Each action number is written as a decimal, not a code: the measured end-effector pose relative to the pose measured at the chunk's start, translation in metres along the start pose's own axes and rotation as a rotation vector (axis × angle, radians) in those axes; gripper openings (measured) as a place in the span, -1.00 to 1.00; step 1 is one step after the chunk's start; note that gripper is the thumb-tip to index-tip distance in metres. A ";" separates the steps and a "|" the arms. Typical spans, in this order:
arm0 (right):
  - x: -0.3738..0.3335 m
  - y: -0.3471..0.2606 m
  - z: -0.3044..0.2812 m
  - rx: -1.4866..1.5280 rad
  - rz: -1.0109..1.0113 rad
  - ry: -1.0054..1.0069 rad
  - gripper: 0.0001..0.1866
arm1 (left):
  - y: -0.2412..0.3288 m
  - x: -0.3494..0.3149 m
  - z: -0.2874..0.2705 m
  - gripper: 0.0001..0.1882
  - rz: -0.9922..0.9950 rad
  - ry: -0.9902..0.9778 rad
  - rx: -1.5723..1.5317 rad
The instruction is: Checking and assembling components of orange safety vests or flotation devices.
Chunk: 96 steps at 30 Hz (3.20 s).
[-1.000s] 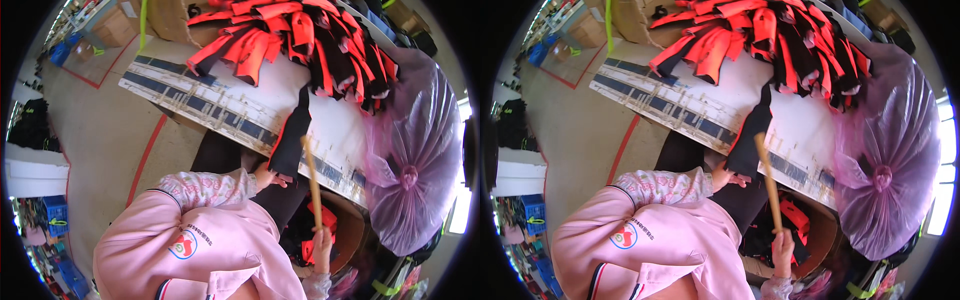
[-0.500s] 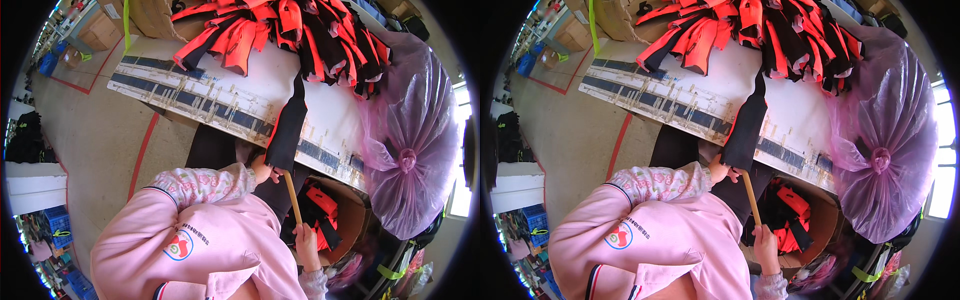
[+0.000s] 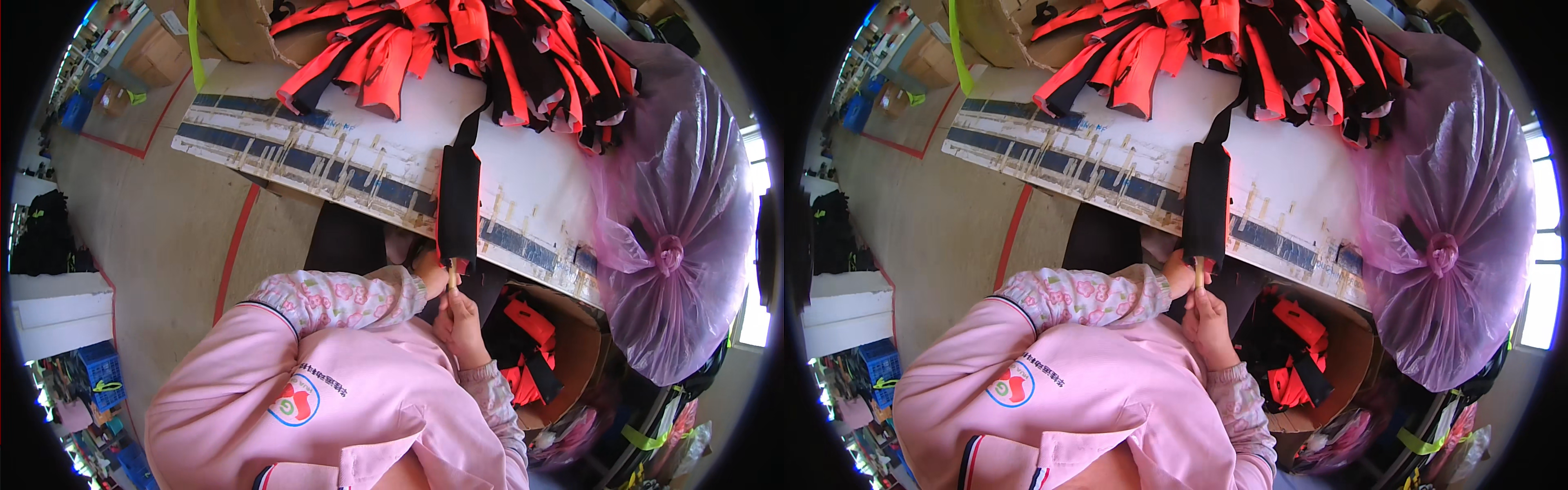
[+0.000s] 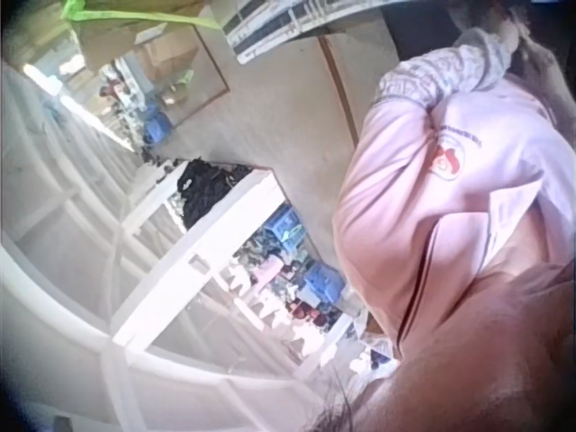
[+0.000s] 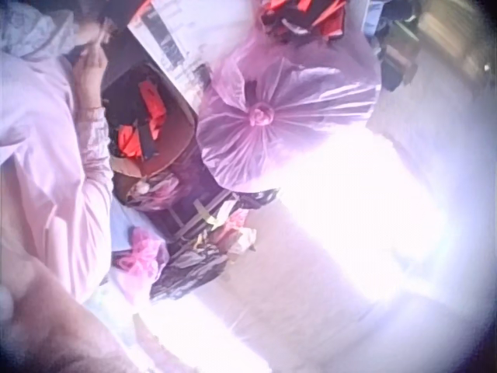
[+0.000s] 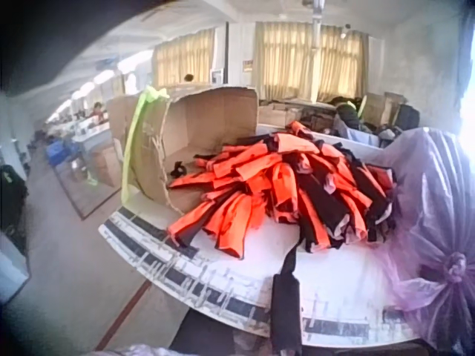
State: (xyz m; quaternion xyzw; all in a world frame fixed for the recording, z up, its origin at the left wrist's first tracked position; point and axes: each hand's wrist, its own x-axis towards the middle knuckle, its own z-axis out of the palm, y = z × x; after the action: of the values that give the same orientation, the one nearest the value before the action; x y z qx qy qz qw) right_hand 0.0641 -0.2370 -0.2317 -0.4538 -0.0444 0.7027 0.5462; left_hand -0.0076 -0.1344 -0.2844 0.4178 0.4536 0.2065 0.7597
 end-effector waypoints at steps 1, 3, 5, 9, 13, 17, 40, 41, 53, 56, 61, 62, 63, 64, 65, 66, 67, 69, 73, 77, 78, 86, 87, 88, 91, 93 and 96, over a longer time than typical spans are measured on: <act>0.000 -0.002 0.001 -0.001 -0.008 -0.006 -0.67 | 0.000 0.000 -0.001 -0.83 -0.057 0.016 -0.039; -0.002 -0.006 0.003 0.161 0.074 -0.134 -0.68 | -0.009 0.008 -0.005 -0.85 -0.042 -0.004 -0.012; -0.012 -0.018 0.006 -0.045 0.011 -0.050 -0.68 | -0.007 0.007 -0.004 -0.86 -0.034 -0.040 0.018; -0.057 -0.033 0.005 -0.403 -0.043 0.115 -0.67 | 0.013 -0.004 0.002 -0.76 0.047 -0.010 -0.133; -0.112 -0.015 0.007 -0.420 -0.009 0.218 -0.66 | 0.014 -0.004 0.005 -0.66 0.071 0.008 -0.179; -0.116 -0.005 0.012 -0.359 -0.045 0.260 -0.67 | 0.014 -0.005 0.009 -0.67 0.083 0.004 -0.207; -0.076 -0.023 -0.080 -1.421 -0.640 0.381 -0.82 | 0.078 0.026 -0.040 -0.67 0.227 0.075 -0.133; -0.083 -0.032 -0.087 -1.415 -0.733 0.427 -0.84 | 0.096 0.028 -0.043 -0.70 0.230 0.057 -0.146; -0.028 -0.229 -0.131 -1.761 -1.268 0.946 -0.90 | 0.055 0.015 -0.022 -0.70 -0.065 -0.149 -0.010; -0.006 -0.302 -0.134 -1.662 -1.338 1.025 -0.93 | 0.056 0.015 -0.027 -0.65 -0.070 -0.152 -0.017; 0.045 -0.360 -0.238 -1.895 -0.561 1.399 -0.80 | 0.043 0.016 -0.033 -0.66 -0.068 -0.197 0.029; 0.048 -0.362 -0.243 -1.808 -0.448 1.471 -0.78 | 0.040 0.016 -0.035 -0.65 -0.069 -0.199 0.024; 0.047 -0.362 -0.238 -1.807 -0.313 1.534 -0.77 | 0.038 0.016 -0.035 -0.65 -0.061 -0.194 0.022; 0.044 -0.363 -0.262 -1.819 -0.228 1.679 -0.75 | 0.043 0.013 -0.029 -0.63 -0.078 -0.224 0.031; 0.048 -0.362 -0.259 -1.824 -0.198 1.765 -0.63 | 0.044 0.012 -0.031 -0.64 -0.076 -0.231 0.041; 0.052 -0.365 -0.257 -1.828 -0.218 1.746 -0.63 | 0.045 0.012 -0.033 -0.64 -0.079 -0.242 0.051; 0.046 -0.364 -0.249 -1.844 -0.178 1.721 -0.60 | 0.046 0.012 -0.032 -0.64 -0.079 -0.235 0.051; 0.051 -0.366 -0.263 -1.851 -0.174 1.710 -0.60 | 0.048 0.009 -0.031 -0.66 -0.073 -0.218 0.042; 0.051 -0.368 -0.286 -1.819 -0.162 1.771 -0.68 | 0.050 0.011 -0.027 -0.61 -0.067 -0.230 0.028; 0.027 -0.350 -0.210 -2.200 -0.497 1.580 -0.82 | 0.052 0.010 -0.027 -0.65 -0.005 -0.222 0.004; 0.019 -0.344 -0.187 -2.186 -0.529 1.570 -0.85 | 0.054 0.009 -0.026 -0.65 -0.001 -0.214 0.008; -0.083 -0.231 -0.028 -1.740 -1.460 0.701 -0.61 | 0.061 0.009 -0.022 -0.65 -0.118 -0.204 -0.077; -0.090 -0.220 -0.011 -1.730 -1.465 0.513 -0.63 | 0.068 0.009 -0.023 -0.62 -0.071 -0.251 -0.101; -0.104 -0.208 0.002 -1.701 -1.478 0.351 -0.64 | 0.072 0.009 -0.021 -0.64 -0.100 -0.207 -0.143; -0.129 -0.183 0.025 -1.673 -1.538 0.050 -0.70 | 0.087 0.011 -0.013 -0.69 -0.102 -0.227 -0.229; -0.130 -0.174 0.036 -1.728 -1.546 -0.045 -0.67 | 0.085 0.012 -0.013 -0.71 -0.058 -0.248 -0.253; -0.129 -0.170 0.054 -1.815 -1.520 -0.133 -0.73 | 0.080 0.015 -0.011 -0.80 0.013 -0.196 -0.365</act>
State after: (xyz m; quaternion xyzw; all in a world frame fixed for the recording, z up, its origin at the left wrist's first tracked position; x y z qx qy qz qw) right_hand 0.1495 -0.2500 -0.0288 -0.4952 -0.8131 -0.0681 0.2985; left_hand -0.0048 -0.0738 -0.2286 0.2941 0.3298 0.2483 0.8620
